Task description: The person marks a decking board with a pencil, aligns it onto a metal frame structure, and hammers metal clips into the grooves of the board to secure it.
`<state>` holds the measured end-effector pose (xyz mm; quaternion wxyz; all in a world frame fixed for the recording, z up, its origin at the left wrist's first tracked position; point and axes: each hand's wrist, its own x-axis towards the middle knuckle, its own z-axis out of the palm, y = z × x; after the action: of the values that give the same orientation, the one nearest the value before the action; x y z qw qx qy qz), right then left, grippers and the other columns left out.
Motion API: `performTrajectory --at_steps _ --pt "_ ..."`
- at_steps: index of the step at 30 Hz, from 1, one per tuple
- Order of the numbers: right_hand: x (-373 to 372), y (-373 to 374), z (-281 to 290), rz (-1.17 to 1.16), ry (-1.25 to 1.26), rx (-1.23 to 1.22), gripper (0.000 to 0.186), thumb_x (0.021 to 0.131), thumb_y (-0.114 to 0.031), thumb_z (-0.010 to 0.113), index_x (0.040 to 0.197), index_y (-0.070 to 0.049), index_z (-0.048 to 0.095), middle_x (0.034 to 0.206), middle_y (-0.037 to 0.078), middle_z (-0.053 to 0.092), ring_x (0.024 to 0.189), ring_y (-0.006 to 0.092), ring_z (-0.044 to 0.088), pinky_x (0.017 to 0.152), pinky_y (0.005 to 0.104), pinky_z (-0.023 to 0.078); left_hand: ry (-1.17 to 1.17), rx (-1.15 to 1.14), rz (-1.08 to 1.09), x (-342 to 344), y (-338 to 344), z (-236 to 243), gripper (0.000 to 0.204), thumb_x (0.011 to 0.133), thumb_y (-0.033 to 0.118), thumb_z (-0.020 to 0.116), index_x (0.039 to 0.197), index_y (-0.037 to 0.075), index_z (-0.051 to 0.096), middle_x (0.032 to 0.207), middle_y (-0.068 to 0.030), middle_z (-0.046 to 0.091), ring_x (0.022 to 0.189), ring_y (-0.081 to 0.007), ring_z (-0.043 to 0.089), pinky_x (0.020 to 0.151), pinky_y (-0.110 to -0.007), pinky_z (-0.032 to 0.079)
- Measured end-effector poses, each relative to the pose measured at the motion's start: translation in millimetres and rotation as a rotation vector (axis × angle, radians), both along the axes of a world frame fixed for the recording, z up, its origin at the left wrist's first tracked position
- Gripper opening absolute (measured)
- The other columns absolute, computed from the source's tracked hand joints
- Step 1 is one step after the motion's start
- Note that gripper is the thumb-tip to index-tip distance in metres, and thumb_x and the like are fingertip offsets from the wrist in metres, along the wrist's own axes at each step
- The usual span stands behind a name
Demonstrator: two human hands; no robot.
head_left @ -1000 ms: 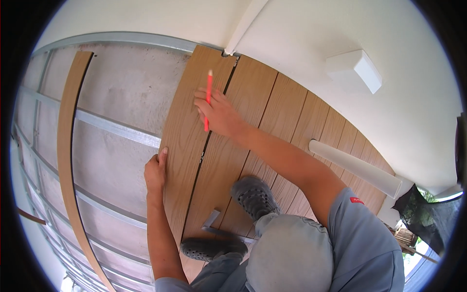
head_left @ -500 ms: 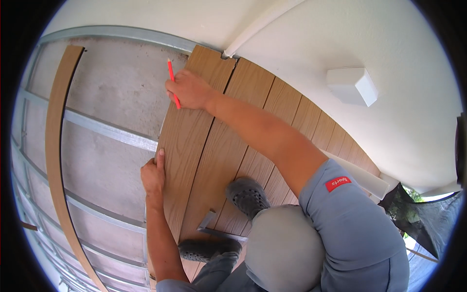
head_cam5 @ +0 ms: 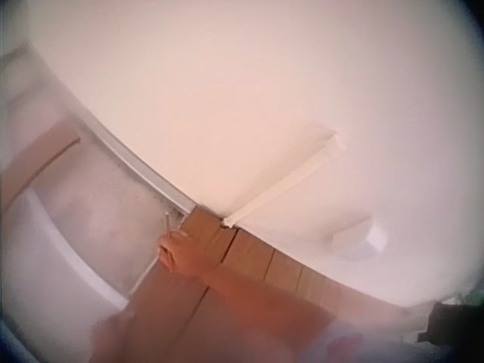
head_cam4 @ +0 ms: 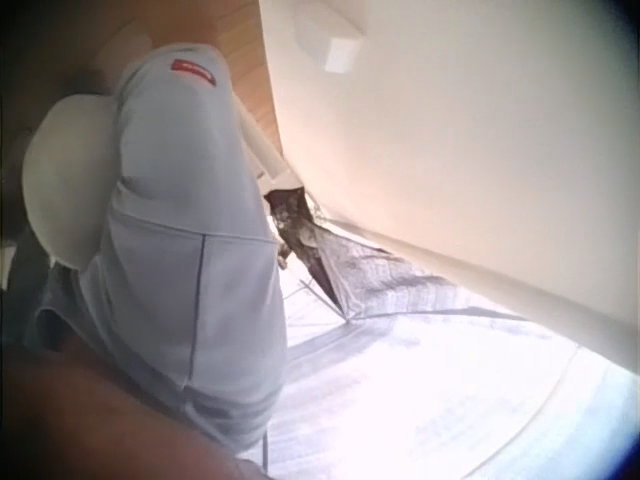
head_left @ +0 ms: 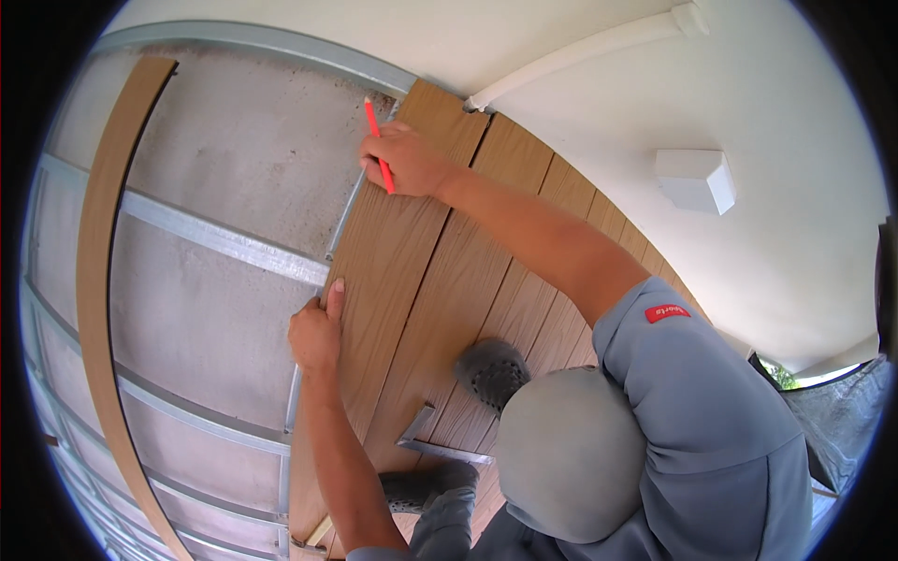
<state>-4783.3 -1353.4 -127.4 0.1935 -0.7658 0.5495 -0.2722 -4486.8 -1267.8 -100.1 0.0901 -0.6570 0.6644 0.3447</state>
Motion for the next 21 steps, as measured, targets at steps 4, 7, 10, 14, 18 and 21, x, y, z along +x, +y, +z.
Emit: performTrajectory --at_steps 4,7,10,14,18,21 --pt "-0.8 -1.8 -1.8 -0.019 -0.005 -0.048 0.010 0.089 -0.015 0.065 0.089 -0.009 0.058 0.078 0.009 0.062 0.080 0.0309 0.060 0.090 0.0426 0.047 0.022 0.044 -0.007 -0.8 -13.4 9.1 0.083 0.094 0.072 0.040 0.086 -0.004 0.072 0.087 -0.0282 0.070 0.087 -0.0457 0.068 0.080 -0.050 0.054" --pt "-6.3 -3.5 -2.9 -0.055 0.028 -0.009 0.011 0.086 -0.018 0.066 0.087 -0.009 0.060 0.080 0.009 0.065 0.086 0.0318 0.062 0.091 0.0421 0.048 0.013 0.007 -0.036 -5.7 -13.2 9.7 0.083 0.094 0.072 0.040 0.086 -0.003 0.072 0.088 -0.0279 0.070 0.088 -0.0454 0.068 0.081 -0.051 0.054" --pt "0.4 1.7 2.4 -0.034 0.028 0.026 0.011 0.086 -0.018 0.067 0.087 -0.009 0.060 0.079 0.008 0.065 0.085 0.0313 0.062 0.092 0.0417 0.047 0.015 0.007 -0.048 0.6 -4.6 -0.7 0.083 0.094 0.073 0.039 0.086 -0.003 0.073 0.088 -0.0282 0.070 0.087 -0.0454 0.068 0.080 -0.051 0.054" --pt "-4.1 -5.9 0.4 0.015 0.031 -0.002 0.010 0.088 -0.017 0.066 0.087 -0.009 0.060 0.078 0.009 0.063 0.083 0.0307 0.060 0.092 0.0420 0.047 -0.012 -0.023 0.001 -7.5 -0.7 7.6 0.084 0.094 0.073 0.039 0.086 -0.003 0.073 0.088 -0.0284 0.070 0.087 -0.0455 0.068 0.080 -0.051 0.054" --pt "-10.0 -2.7 2.8 0.024 0.025 -0.038 0.011 0.087 -0.017 0.066 0.084 -0.009 0.059 0.075 0.009 0.064 0.079 0.0298 0.061 0.090 0.0407 0.048 -0.029 0.055 -0.006 -14.4 -3.7 11.4 0.085 0.095 0.073 0.037 0.088 -0.004 0.073 0.089 -0.0282 0.070 0.089 -0.0452 0.068 0.081 -0.051 0.054" --pt "-6.8 -1.3 2.9 0.038 0.028 -0.043 0.012 0.089 -0.018 0.065 0.083 -0.009 0.058 0.071 0.009 0.062 0.077 0.0300 0.061 0.088 0.0409 0.048 -0.038 -0.023 -0.020 -13.3 2.4 7.0 0.085 0.095 0.073 0.037 0.088 -0.003 0.073 0.089 -0.0280 0.070 0.090 -0.0453 0.068 0.082 -0.051 0.054"
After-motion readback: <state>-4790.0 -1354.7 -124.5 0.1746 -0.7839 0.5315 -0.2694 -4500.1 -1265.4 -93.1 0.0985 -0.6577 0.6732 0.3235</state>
